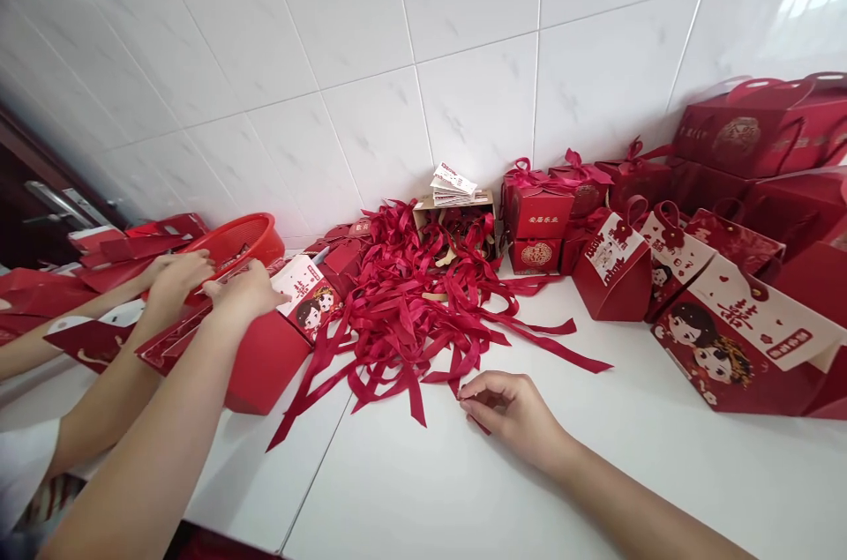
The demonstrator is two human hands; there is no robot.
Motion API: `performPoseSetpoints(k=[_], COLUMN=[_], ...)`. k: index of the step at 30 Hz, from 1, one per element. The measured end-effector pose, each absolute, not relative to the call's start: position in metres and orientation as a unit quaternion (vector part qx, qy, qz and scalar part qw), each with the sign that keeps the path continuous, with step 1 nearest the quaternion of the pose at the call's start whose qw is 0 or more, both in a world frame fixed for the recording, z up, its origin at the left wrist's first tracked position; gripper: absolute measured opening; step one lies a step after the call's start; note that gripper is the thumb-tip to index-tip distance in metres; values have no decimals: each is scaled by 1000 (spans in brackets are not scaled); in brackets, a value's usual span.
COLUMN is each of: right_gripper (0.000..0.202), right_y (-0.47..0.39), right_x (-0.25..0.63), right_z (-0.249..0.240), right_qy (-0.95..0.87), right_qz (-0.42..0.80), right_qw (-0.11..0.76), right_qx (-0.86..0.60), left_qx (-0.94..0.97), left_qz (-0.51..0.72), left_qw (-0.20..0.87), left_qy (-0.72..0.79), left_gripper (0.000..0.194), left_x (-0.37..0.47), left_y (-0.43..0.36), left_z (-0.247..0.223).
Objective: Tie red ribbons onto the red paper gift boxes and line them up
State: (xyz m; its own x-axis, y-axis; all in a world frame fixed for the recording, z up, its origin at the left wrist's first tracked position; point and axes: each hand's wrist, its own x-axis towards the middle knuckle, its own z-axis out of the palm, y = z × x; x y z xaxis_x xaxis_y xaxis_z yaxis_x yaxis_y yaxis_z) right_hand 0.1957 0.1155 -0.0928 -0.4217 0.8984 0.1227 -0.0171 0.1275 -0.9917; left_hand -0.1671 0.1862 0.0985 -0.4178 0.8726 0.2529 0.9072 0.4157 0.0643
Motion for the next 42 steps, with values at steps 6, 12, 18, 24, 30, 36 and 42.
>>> performPoseSetpoints(k=[6,12,18,24,30,36,42], right_gripper=[24,16,11,15,4,9,17], right_y=[114,135,171,177,170,172,177], right_x=[205,214,218,199,190,184,182], right_z=[-72,-8,62,65,58,58,51], right_qy=[-657,-688,-646,-631,-636,-627,-612], right_qz=[514,394,368,430,355,309,296], right_qw=[419,532,632,616,656,684,706], right_qx=[-358,-299,-217,-192,-198,-208,-200], left_qx=[-544,-637,-666,-676,-689,-680,-680], left_qz=[-215,-499,-582,-633,-635,-641,-659], left_qw=[160,8,-233,-238,-171,-241,-171], left_qy=[-795,-587,-405,-295,-305,-262,-272], left_gripper=[64,81,97,78,9,5,6], left_x=[-134,-79,-18,24,28,31,32], left_y=[164,161,172,151,152,158,163], left_z=[110,119,111,89,82,81,76])
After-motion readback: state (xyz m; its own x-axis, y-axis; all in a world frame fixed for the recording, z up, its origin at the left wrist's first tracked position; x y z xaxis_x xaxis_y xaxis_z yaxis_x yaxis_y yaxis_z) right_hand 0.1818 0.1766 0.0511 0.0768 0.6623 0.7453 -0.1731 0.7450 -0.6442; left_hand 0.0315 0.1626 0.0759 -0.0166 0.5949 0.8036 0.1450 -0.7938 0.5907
